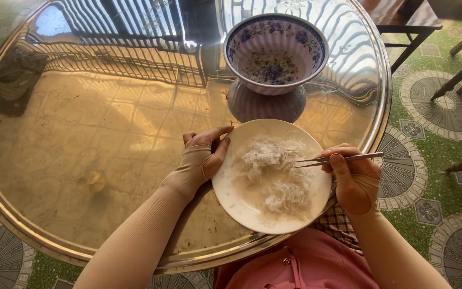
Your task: Cleaning impurities from bird's nest material using tweezers on a plate
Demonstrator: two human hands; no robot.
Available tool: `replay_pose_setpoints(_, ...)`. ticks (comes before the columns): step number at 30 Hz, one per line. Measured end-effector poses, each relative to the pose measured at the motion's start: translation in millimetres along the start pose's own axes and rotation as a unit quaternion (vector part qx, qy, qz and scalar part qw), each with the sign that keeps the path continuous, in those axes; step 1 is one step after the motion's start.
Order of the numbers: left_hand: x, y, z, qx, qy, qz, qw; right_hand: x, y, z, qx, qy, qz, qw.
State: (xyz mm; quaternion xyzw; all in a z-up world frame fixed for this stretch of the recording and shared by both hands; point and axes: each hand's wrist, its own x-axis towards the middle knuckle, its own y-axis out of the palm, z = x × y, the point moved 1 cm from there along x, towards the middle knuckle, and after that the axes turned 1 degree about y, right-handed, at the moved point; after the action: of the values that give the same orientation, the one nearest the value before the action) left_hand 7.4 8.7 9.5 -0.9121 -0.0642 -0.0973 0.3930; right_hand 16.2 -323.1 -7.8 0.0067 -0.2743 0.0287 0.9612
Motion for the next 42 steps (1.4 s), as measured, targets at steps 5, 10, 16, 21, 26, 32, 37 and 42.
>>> replay_pose_setpoints(5, 2, 0, -3, -0.008, 0.006, -0.005, 1.0, 8, 21, 34, -0.046, -0.018, 0.079, 0.996)
replay_pose_setpoints(10, 1, 2, -2, -0.012, 0.003, -0.007, 1.0, 12, 26, 50, -0.061, -0.034, 0.114, 0.991)
replay_pose_setpoints(16, -1, 2, 0, -0.011, -0.002, -0.003, 1.0, 20, 38, 63, -0.056, -0.046, 0.142, 0.987)
replay_pose_setpoints(21, 0, 3, 1, -0.006, -0.001, -0.004, 1.0, 19, 44, 80, -0.087, -0.038, 0.202, 0.975)
replay_pose_setpoints(26, 0, -1, -4, -0.008, 0.002, -0.003, 1.0, 21, 33, 81, -0.102, -0.037, 0.197, 0.974)
replay_pose_setpoints(32, 2, 0, -3, -0.014, 0.002, -0.005, 1.0, 13, 46, 84, -0.067, -0.032, 0.246, 0.966)
replay_pose_setpoints(37, -2, 0, -2, -0.014, 0.002, -0.003, 1.0, 12, 49, 77, -0.091, -0.046, 0.243, 0.965)
replay_pose_setpoints(42, 5, 1, -2, -0.002, 0.01, -0.007, 1.0, 23, 43, 84, -0.109, -0.058, 0.21, 0.97)
